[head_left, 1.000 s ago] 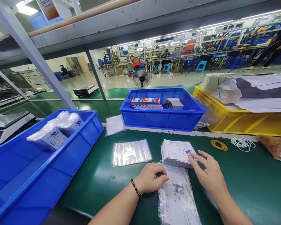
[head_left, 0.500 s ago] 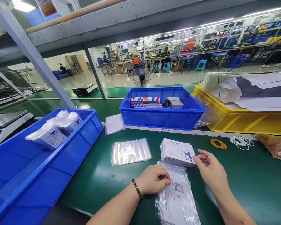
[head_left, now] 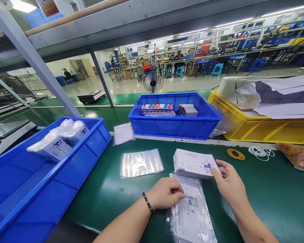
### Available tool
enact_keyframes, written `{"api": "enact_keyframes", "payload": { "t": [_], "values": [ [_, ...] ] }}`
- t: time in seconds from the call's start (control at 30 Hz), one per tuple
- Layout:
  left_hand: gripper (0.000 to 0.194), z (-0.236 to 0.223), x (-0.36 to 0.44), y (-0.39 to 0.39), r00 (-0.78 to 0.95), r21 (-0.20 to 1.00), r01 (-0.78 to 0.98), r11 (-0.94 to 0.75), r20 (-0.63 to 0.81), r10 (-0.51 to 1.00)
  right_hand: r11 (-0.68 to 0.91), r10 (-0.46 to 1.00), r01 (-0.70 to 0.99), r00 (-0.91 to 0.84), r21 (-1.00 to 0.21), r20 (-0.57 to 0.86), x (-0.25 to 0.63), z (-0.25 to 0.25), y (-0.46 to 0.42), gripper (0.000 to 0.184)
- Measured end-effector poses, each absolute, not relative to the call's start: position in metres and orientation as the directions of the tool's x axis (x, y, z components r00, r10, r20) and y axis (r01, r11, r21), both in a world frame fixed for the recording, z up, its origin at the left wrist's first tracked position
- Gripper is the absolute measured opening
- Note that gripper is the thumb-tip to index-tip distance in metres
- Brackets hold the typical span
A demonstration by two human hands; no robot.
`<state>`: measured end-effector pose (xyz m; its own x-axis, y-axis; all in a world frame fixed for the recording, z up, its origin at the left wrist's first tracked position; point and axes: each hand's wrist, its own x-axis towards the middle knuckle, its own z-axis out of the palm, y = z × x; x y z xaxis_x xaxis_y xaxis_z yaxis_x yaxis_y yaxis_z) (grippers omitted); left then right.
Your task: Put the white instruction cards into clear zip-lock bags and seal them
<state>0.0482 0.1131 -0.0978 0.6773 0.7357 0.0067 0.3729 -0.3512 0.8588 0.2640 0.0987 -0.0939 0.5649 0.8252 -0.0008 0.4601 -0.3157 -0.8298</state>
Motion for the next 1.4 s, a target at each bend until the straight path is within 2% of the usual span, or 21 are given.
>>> {"api": "enact_keyframes", "payload": {
  "t": [0.1, 0.17, 0.23, 0.4, 0.53, 0.6, 0.7, 0.8, 0.9, 1.0, 1.1, 1.17, 1.27, 1.4],
  "values": [
    [0.012, -0.098, 0.048, 0.113, 0.677, 0.861, 0.358, -0.361, 0.027, 0.735, -0.144, 0.772, 0.269, 0.632, -0.952, 0.061, 0.263, -0.093, 0.096, 0.052],
    [0.013, -0.098, 0.048, 0.113, 0.68, 0.862, 0.353, -0.363, 0.03, 0.733, -0.047, 0.768, 0.153, 0.638, -0.987, 0.063, 0.26, -0.093, 0.094, 0.053],
    [0.013, -0.098, 0.048, 0.113, 0.681, 0.873, 0.336, -0.353, 0.033, 0.731, -0.022, 0.798, 0.089, 0.601, -0.996, 0.037, 0.257, -0.093, 0.091, 0.053],
    [0.008, -0.1, 0.048, 0.114, 0.624, 0.94, 0.263, -0.218, 0.007, 0.781, -0.139, 0.891, 0.148, 0.45, -0.979, -0.058, 0.254, -0.09, 0.087, 0.041],
    [0.007, -0.101, 0.049, 0.114, 0.587, 0.964, 0.224, -0.144, -0.015, 0.81, -0.065, 0.932, 0.201, 0.362, -0.977, 0.012, 0.258, -0.092, 0.086, 0.036],
    [0.007, -0.102, 0.049, 0.114, 0.588, 0.969, 0.194, -0.151, 0.008, 0.809, -0.007, 0.97, 0.27, 0.235, -0.963, 0.059, 0.258, -0.092, 0.085, 0.033],
    [0.009, -0.101, 0.05, 0.113, 0.575, 0.975, 0.156, -0.16, 0.042, 0.817, 0.118, 0.992, 0.405, -0.098, -0.907, 0.085, 0.255, -0.088, 0.084, 0.032],
    [0.011, -0.101, 0.05, 0.112, 0.554, 0.982, 0.088, -0.169, 0.093, 0.828, 0.19, 0.931, 0.462, -0.364, -0.866, 0.01, 0.248, -0.082, 0.083, 0.034],
    [0.014, -0.102, 0.051, 0.111, 0.53, 0.984, 0.044, -0.171, 0.122, 0.839, 0.177, 0.884, 0.474, -0.463, -0.862, -0.074, 0.243, -0.077, 0.082, 0.036],
    [0.014, -0.105, 0.052, 0.111, 0.507, 0.998, 0.016, -0.061, 0.044, 0.861, 0.142, 0.9, 0.472, -0.428, -0.87, -0.085, 0.241, -0.075, 0.081, 0.037],
    [0.037, -0.107, 0.054, 0.112, 0.507, 0.981, -0.053, 0.188, -0.135, 0.851, 0.096, 0.934, 0.451, -0.348, -0.887, -0.076, 0.241, -0.076, 0.081, 0.035],
    [0.044, -0.108, 0.055, 0.114, 0.505, 0.945, -0.086, 0.315, -0.231, 0.831, 0.035, 0.943, 0.406, -0.316, -0.913, -0.104, 0.242, -0.078, 0.08, 0.031],
    [0.035, -0.107, 0.056, 0.114, 0.48, 0.934, -0.056, 0.353, -0.284, 0.83, -0.083, 0.952, 0.321, -0.256, -0.943, -0.17, 0.242, -0.08, 0.079, 0.034],
    [0.029, -0.102, 0.057, 0.113, 0.433, 0.955, -0.02, 0.297, -0.259, 0.863, -0.153, 0.96, 0.311, -0.18, -0.938, -0.217, 0.241, -0.083, 0.079, 0.044]
  ]
}}
